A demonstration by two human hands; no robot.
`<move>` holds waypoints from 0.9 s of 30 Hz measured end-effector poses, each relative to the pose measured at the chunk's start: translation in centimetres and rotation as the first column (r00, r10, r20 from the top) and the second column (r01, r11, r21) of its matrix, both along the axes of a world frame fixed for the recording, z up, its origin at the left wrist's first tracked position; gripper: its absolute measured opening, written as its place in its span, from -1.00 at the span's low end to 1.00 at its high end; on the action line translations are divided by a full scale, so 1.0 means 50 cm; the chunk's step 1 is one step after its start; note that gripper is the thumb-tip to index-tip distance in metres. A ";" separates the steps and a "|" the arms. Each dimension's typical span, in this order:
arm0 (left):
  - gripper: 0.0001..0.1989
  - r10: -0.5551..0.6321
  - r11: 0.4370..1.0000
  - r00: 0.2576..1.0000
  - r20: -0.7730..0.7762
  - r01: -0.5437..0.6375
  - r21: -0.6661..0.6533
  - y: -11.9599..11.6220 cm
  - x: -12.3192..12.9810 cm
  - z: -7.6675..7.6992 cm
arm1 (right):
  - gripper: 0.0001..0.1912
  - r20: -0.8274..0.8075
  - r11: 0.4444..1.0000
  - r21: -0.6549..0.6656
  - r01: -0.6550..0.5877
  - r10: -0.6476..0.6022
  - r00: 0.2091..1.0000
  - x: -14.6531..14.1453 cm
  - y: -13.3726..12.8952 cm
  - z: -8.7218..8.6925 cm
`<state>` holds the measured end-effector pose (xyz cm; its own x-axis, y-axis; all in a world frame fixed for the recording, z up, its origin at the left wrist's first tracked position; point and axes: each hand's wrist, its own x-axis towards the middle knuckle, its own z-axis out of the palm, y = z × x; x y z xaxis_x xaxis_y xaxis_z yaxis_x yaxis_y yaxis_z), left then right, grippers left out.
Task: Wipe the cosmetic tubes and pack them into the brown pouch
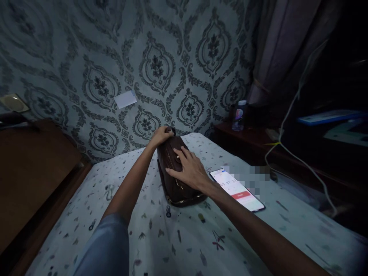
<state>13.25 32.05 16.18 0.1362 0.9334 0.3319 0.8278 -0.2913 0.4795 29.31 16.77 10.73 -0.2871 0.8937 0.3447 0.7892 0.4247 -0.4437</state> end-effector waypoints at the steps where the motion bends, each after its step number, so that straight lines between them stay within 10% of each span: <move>1: -0.79 -0.006 1.000 1.000 -0.006 0.006 -0.017 0.007 0.009 -0.002 | -0.14 0.014 1.000 -0.008 0.003 -0.003 1.000 0.001 -0.004 0.003; 18: -0.88 0.174 0.985 0.984 0.031 -0.174 -0.006 0.017 0.043 -0.037 | -0.10 0.004 0.996 0.093 0.007 -0.007 1.000 -0.004 -0.024 -0.015; 27: -0.76 0.008 0.999 0.984 0.179 -0.018 0.051 -0.019 0.035 -0.033 | -0.20 0.028 0.998 0.056 -0.028 0.027 0.999 -0.003 -0.028 -0.002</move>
